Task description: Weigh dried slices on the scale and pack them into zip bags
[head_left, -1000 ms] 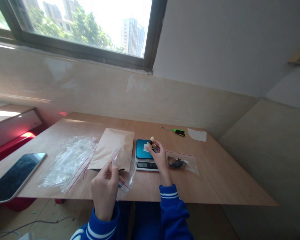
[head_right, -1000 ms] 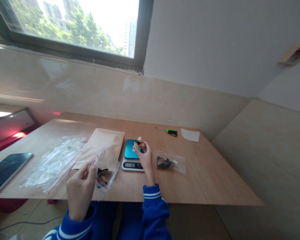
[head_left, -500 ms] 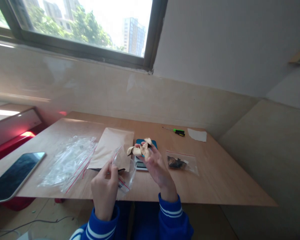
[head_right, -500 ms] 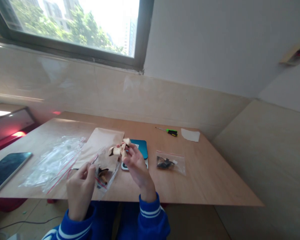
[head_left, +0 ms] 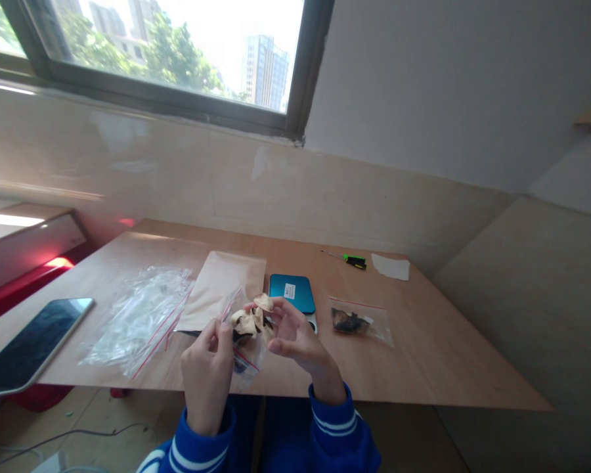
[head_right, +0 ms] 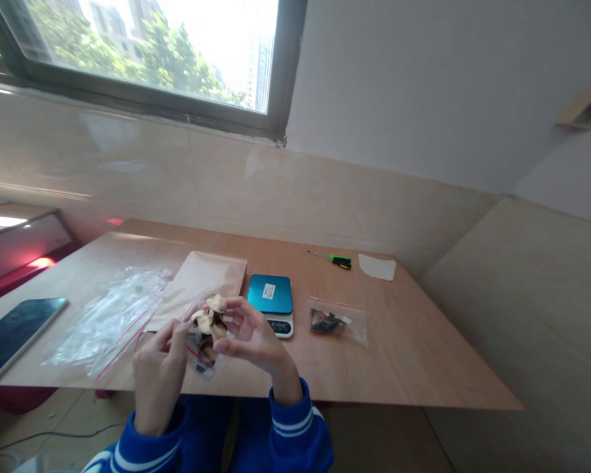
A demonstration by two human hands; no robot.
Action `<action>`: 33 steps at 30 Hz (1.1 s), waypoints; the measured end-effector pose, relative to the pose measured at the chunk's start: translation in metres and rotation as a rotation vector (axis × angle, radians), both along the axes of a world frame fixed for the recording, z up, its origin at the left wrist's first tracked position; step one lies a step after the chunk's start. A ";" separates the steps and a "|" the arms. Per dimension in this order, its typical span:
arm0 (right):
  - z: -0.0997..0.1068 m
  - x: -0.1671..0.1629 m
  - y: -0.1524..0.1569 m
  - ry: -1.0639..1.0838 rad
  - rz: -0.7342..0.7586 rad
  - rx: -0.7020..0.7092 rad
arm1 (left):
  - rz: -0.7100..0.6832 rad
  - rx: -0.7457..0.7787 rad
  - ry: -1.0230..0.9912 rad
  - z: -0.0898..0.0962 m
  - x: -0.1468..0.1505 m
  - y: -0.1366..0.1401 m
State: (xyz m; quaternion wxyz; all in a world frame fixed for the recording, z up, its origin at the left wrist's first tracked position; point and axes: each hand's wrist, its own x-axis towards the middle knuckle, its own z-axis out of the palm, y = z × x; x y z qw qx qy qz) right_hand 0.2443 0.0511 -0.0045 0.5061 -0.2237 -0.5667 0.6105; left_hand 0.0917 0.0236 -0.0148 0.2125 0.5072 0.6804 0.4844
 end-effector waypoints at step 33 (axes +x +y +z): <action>-0.023 -0.024 -0.030 -0.217 -0.258 -0.154 | -0.015 0.182 -0.203 -0.003 0.006 -0.003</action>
